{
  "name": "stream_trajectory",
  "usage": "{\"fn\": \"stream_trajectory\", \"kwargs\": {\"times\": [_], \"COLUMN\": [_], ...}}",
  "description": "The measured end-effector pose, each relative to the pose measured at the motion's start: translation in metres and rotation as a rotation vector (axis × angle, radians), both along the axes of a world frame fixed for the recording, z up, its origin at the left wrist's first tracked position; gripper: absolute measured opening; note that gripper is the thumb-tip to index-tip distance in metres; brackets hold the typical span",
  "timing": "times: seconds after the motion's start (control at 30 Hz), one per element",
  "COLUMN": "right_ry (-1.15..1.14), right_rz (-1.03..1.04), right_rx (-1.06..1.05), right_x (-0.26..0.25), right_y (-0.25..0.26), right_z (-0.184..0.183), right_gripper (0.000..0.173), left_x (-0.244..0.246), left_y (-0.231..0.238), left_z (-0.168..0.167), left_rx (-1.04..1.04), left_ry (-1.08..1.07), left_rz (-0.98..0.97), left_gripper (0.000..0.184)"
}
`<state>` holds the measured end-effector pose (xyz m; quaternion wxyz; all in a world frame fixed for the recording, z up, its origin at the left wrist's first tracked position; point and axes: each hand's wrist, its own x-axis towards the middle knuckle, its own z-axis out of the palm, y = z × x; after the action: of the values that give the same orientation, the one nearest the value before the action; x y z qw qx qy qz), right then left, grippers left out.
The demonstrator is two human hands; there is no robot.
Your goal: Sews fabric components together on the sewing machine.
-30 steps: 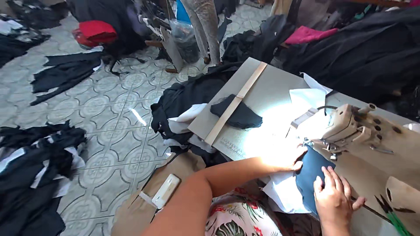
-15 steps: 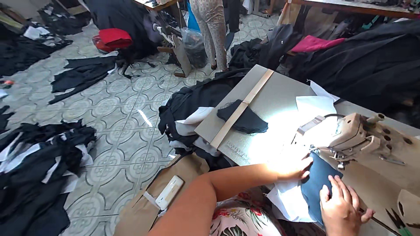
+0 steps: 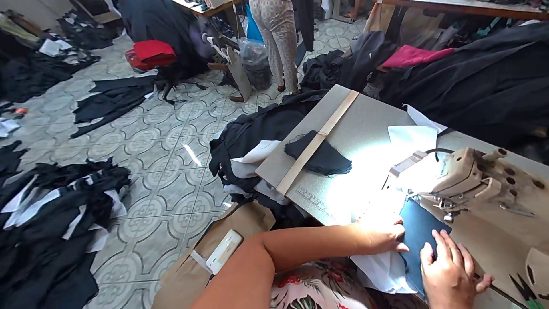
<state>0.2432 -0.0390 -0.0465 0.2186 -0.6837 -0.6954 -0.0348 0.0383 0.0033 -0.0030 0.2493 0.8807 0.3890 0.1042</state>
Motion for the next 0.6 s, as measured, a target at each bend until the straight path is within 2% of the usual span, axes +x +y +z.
{"fn": "stream_trajectory", "kwargs": {"times": [0.33, 0.6], "right_ry": [0.013, -0.013], "right_rz": [-0.01, -0.048], "right_rx": [-0.03, -0.039], "right_x": [0.002, 0.008], "right_y": [0.001, 0.002], "right_z": [0.004, -0.007], "right_gripper": [0.04, 0.039], "left_x": [0.004, 0.007], "left_y": [-0.003, -0.004], "left_z": [-0.016, -0.021], "left_rx": [0.138, 0.238], "left_ry": [-0.09, -0.008], "left_rz": [0.04, 0.059], "left_gripper": [0.036, 0.037]}}
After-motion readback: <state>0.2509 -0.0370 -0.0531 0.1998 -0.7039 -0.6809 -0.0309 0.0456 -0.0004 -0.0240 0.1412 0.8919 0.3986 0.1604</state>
